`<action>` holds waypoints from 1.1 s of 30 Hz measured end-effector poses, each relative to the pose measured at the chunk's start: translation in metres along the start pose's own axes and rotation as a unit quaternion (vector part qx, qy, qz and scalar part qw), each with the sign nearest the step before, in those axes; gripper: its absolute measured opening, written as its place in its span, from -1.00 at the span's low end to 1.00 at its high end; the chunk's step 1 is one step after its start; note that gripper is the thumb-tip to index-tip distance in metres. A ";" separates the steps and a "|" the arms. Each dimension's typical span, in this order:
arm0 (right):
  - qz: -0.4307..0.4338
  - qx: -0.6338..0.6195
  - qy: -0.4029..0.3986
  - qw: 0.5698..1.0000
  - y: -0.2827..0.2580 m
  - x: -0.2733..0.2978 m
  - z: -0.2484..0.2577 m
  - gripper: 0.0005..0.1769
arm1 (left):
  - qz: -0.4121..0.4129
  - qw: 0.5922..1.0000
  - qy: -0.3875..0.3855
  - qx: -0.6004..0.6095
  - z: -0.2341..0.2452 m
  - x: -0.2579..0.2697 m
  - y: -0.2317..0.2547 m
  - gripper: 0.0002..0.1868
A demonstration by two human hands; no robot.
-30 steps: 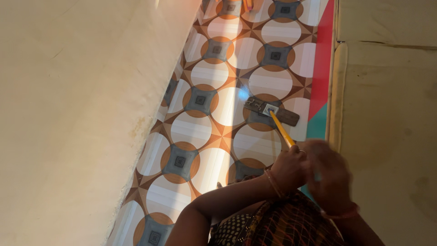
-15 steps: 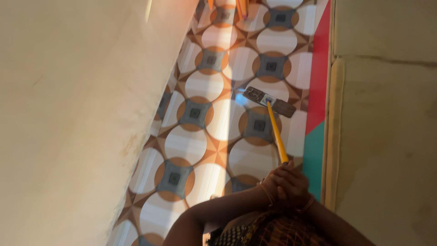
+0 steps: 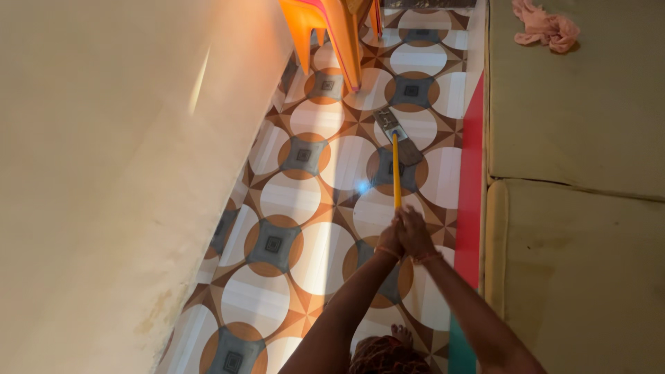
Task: The person mops a patterned tiled floor using a flat mop with a yellow handle. They move the mop back and forth across the floor, covering different areas of the room.
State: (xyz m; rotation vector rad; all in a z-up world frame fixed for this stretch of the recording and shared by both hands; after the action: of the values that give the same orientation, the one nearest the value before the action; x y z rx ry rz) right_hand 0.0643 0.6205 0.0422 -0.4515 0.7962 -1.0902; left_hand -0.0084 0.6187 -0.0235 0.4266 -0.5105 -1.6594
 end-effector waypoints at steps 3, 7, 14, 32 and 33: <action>-0.070 0.012 -0.043 0.997 0.043 -0.046 0.006 -0.38 | 0.012 0.997 0.012 -0.076 0.020 -0.044 0.010 -0.62; -0.083 0.058 -0.048 0.994 0.056 -0.059 0.012 -0.34 | 0.072 0.994 0.010 -0.077 0.025 -0.059 0.010 -0.50; -0.163 0.216 -0.273 0.923 0.031 0.042 -0.018 -0.28 | 0.157 0.984 -0.040 -0.072 0.015 0.037 -0.042 -0.29; 0.206 0.066 -0.317 0.923 -0.163 0.183 -0.078 -0.48 | 0.207 0.964 -0.109 0.123 0.286 0.398 0.072 -0.58; 0.229 0.048 -0.315 0.920 -0.170 0.187 -0.081 -0.53 | 0.213 0.962 -0.106 0.132 0.292 0.403 0.073 -0.58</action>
State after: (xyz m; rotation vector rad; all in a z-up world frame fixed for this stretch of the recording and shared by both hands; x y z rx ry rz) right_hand -0.0566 0.3848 0.0407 -0.4655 0.2474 -0.4897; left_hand -0.1672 0.2378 0.2643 0.3054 -0.9230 -1.2274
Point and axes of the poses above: each hand's wrist, its own x-axis away from the middle knuckle, its own z-axis out of the back of the hand, y = z × x, the point moved 7 cm from there along -x, towards the middle knuckle, and after that the axes turned 3 degrees about y, right-handed, at the moved point
